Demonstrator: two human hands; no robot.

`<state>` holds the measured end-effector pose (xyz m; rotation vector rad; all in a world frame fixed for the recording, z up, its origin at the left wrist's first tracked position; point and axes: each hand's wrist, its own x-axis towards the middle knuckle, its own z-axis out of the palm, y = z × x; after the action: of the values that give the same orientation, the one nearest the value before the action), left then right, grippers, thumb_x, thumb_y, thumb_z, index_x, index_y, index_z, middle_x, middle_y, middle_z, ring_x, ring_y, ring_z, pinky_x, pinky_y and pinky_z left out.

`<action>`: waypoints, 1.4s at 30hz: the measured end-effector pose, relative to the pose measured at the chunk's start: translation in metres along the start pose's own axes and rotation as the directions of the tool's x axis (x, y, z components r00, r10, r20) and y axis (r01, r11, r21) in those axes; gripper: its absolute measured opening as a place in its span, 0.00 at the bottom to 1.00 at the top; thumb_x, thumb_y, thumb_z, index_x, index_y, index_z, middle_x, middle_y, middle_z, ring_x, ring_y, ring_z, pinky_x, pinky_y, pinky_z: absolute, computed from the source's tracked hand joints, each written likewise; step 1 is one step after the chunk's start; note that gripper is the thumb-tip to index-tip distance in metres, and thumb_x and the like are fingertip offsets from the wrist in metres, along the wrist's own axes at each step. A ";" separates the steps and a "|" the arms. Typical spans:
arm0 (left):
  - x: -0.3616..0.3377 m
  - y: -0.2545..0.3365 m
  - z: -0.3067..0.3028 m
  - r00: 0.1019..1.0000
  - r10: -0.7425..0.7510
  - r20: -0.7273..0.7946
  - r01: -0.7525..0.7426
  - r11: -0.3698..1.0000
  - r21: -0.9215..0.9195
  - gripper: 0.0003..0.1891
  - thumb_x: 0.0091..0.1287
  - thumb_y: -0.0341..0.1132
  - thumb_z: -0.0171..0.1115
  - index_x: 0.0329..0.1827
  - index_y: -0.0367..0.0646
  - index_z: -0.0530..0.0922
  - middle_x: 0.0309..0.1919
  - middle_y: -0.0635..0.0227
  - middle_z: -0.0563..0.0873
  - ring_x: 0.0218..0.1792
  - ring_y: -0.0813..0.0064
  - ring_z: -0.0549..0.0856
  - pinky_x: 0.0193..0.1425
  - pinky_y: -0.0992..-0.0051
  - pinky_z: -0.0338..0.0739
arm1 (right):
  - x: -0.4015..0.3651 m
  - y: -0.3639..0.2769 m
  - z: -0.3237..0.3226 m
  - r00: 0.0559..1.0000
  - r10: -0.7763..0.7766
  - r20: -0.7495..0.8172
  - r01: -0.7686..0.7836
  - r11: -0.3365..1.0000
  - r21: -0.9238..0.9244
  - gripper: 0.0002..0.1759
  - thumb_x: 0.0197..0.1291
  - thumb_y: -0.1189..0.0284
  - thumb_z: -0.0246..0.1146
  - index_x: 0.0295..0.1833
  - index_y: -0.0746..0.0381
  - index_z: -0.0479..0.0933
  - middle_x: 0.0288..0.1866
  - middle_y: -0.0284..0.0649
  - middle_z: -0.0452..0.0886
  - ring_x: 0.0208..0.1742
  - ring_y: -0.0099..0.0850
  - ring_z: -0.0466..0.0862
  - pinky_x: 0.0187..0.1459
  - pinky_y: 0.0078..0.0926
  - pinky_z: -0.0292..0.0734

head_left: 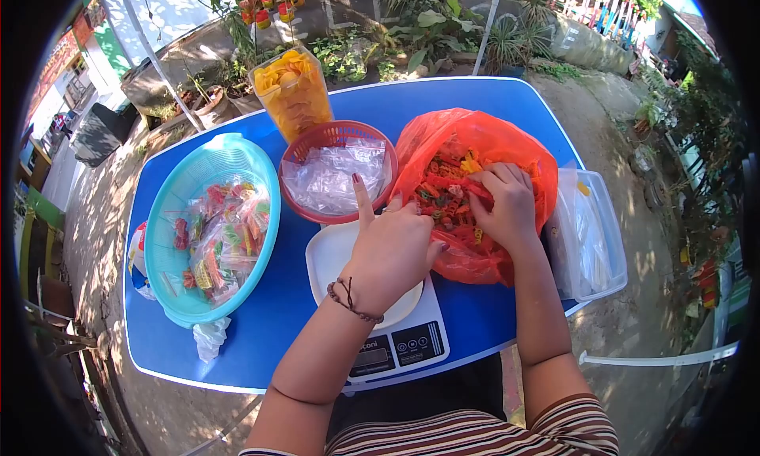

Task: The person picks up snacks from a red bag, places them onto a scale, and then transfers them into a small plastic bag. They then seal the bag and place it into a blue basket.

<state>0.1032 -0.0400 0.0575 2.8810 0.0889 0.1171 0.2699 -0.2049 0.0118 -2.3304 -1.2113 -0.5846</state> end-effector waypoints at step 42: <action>-0.023 -0.054 -0.055 0.985 -0.168 -0.046 0.106 0.785 -0.610 0.11 0.52 0.28 0.80 0.32 0.33 0.85 0.29 0.54 0.89 0.32 0.63 0.91 0.39 0.68 0.84 | -0.014 -0.071 0.003 0.990 0.085 -0.109 0.062 0.430 0.901 0.17 0.66 0.84 0.66 0.60 0.68 0.79 0.42 0.43 0.86 0.44 0.28 0.86 0.50 0.23 0.81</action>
<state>0.0725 0.0243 0.0948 2.2105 0.2337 0.2155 0.2034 -0.1761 0.0153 -1.3087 -1.0402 -0.0020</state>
